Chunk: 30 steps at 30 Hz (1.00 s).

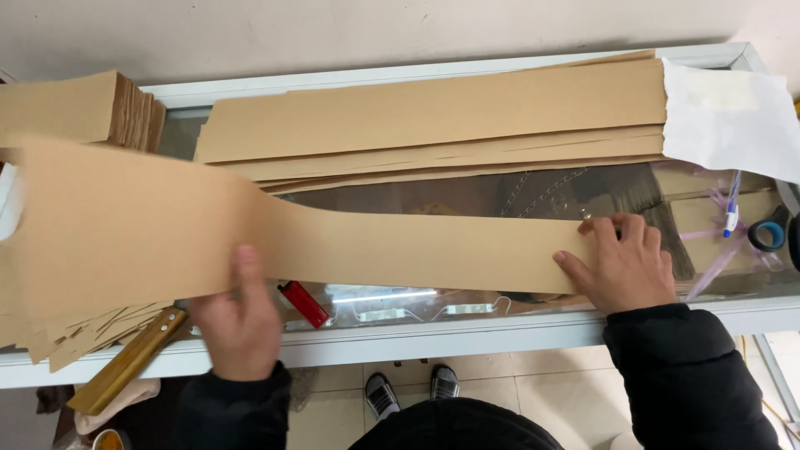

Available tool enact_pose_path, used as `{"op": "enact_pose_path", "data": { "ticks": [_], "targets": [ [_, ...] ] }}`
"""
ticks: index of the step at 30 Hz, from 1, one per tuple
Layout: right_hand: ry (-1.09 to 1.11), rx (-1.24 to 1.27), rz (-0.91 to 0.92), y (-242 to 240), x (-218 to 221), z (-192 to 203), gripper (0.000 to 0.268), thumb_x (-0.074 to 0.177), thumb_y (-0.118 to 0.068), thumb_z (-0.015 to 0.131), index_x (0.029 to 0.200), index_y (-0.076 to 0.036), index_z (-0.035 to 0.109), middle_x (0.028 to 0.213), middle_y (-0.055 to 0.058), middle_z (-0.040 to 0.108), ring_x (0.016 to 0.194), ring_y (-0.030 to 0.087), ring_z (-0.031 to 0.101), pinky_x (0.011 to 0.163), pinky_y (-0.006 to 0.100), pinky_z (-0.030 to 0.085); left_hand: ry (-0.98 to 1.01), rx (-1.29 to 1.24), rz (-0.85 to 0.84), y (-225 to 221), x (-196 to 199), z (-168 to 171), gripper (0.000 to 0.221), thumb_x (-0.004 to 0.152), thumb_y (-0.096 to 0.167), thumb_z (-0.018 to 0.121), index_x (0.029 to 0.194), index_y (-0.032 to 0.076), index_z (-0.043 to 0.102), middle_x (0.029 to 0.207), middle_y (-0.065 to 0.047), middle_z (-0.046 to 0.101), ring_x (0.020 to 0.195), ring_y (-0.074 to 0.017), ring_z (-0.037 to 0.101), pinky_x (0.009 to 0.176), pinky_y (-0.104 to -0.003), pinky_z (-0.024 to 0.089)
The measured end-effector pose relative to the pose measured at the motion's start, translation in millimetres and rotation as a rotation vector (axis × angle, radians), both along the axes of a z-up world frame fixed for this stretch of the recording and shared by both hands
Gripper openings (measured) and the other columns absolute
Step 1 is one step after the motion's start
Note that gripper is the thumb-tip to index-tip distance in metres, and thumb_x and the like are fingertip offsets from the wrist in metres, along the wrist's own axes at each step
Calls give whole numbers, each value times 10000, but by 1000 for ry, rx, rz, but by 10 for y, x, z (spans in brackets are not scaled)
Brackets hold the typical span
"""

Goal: Folding long strips of brown paper and cutting them into smaller sections using a knife to prepare paper bags.

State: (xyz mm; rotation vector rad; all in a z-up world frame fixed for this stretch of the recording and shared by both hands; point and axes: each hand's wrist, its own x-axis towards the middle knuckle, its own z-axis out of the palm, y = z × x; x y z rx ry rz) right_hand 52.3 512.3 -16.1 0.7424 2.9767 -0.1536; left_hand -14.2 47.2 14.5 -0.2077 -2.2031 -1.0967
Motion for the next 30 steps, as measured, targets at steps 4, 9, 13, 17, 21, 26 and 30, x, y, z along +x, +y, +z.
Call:
{"op": "enact_pose_path", "data": {
  "ticks": [4,9,13,17,21,26,30],
  "targets": [
    [60,123,106,-141,25,-28,907,942,-772,635,1710,-304,519,1460,136,609,1321,436,591,988,647,604,-120,-96,-113,374,100,-94,555,1191,352,569,961,-109,776,1070,-259,825,980,-416,783,994,-487,579],
    [-5,188,206,-537,39,-58,968,942,-912,550,1589,-192,568,1292,181,625,1161,394,658,894,588,646,-200,-507,-561,822,195,-270,946,930,36,570,1818,92,246,1882,-169,331,1743,-391,304,1430,-498,268],
    [133,223,237,-653,71,-263,772,936,-765,627,1443,-183,644,1182,123,597,1081,368,606,869,546,591,-279,-684,-545,950,181,-671,929,941,88,600,1815,161,295,1882,-170,288,1723,-410,248,1344,-574,277],
    [144,154,217,-697,72,-263,617,961,-738,633,1260,-200,681,1361,99,608,1238,363,594,901,577,562,-248,-762,-486,992,168,-848,927,845,159,733,1727,165,447,1841,-187,350,1701,-420,281,1356,-587,246],
    [159,175,258,-675,50,-234,753,922,-738,648,1474,-228,610,1328,75,616,1172,347,608,874,553,585,-278,-709,-473,1003,158,-855,951,775,117,758,1690,186,509,1838,-162,372,1698,-399,300,1355,-583,256],
    [136,220,292,-707,76,-219,787,907,-752,640,1526,-268,600,1254,70,612,1077,338,633,854,530,598,-298,-689,-458,1016,148,-844,922,781,129,757,1674,190,533,1826,-159,396,1693,-396,316,1352,-585,264],
    [120,241,312,-696,69,-273,808,928,-787,589,1523,-241,615,1102,97,634,1020,360,623,869,525,566,-317,-665,-433,1023,151,-836,930,766,171,808,1660,186,552,1818,-158,410,1693,-394,320,1346,-594,275]
  ]
}}
